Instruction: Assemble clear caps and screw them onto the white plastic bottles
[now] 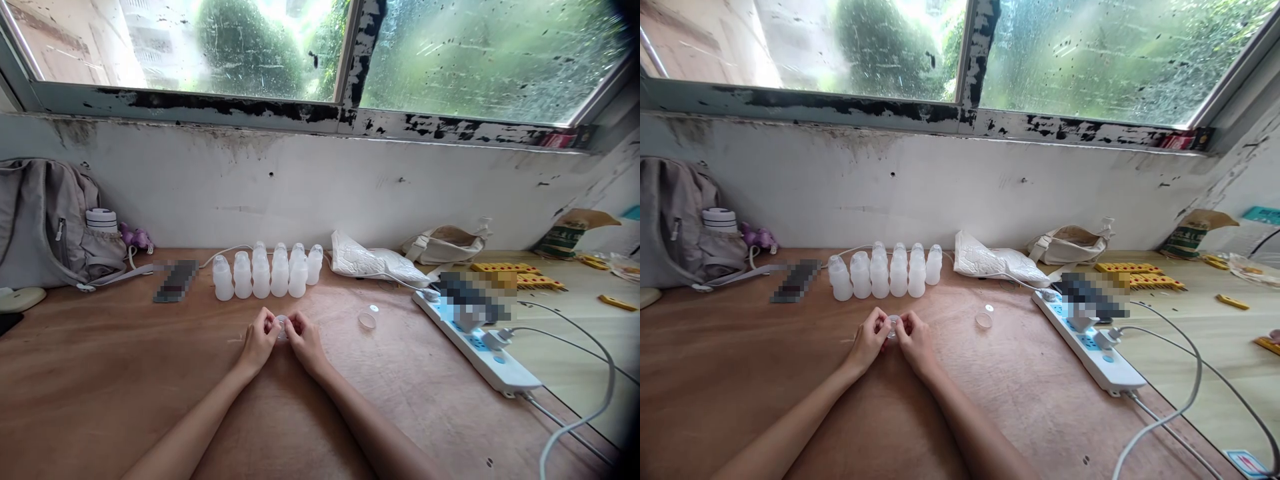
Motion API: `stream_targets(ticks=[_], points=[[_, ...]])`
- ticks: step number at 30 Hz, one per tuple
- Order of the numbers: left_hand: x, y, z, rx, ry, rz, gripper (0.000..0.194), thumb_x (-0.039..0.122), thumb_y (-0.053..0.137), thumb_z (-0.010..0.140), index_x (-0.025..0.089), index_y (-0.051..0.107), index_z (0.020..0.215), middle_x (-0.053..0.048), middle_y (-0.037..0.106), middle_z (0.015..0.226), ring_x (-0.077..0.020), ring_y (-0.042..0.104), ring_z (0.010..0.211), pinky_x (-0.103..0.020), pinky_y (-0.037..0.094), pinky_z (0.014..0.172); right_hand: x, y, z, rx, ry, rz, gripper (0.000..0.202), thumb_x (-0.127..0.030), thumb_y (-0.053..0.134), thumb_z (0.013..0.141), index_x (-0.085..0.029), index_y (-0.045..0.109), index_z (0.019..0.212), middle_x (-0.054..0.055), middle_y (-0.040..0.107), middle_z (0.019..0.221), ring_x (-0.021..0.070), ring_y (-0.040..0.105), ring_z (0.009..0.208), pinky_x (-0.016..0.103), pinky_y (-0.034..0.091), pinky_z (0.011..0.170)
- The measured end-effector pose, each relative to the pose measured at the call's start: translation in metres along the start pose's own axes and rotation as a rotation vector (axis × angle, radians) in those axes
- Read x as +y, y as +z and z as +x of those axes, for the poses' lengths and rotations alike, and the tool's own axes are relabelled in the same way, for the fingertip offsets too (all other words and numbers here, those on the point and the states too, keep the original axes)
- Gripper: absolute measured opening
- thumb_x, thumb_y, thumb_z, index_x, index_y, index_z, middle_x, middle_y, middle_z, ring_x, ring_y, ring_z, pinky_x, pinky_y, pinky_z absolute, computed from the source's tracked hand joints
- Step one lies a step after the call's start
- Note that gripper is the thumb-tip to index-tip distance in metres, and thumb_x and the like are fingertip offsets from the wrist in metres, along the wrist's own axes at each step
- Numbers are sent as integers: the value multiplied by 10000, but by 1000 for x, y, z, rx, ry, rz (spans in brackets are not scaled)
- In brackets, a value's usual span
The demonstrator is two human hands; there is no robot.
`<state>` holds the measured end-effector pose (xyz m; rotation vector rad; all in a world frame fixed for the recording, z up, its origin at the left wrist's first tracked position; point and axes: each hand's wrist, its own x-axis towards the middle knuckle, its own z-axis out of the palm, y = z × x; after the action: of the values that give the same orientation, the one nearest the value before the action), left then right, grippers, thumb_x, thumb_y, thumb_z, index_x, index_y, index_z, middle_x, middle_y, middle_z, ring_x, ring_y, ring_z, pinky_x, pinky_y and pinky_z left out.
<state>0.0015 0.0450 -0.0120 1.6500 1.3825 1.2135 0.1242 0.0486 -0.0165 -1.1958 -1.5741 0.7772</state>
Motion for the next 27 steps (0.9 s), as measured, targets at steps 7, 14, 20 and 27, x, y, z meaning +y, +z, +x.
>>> stream_targets(ticks=[7,14,20,27], points=[[2,-1,-1,-2,-17,-11,130,255,464,755,204,392,660,102,411,414,-70,389,346,-171,291,419,-2,0,-1,2,-12,-74,171,-293,473,778,-173,498,659,-35,483,555,104,440,507,209,338,480],[-1,0,0,-2,-9,-51,158,292,474,769,202,403,661,93,429,428,-72,419,366,-165,318,414,-2,0,0,7,-5,-51,152,-294,501,759,-166,534,684,-31,500,557,103,442,500,208,350,477],[-2,1,1,17,-14,-93,184,369,448,797,192,462,752,43,529,581,-96,522,439,-169,374,383,-2,0,0,15,0,40,146,-298,479,785,-169,542,758,-4,563,620,123,516,550,222,412,514],[-1,2,1,1,15,-100,171,290,514,750,183,505,884,-20,626,773,-127,619,590,-195,473,485,3,1,0,-3,19,175,108,-191,469,743,-195,498,848,6,599,713,145,582,630,249,491,573]])
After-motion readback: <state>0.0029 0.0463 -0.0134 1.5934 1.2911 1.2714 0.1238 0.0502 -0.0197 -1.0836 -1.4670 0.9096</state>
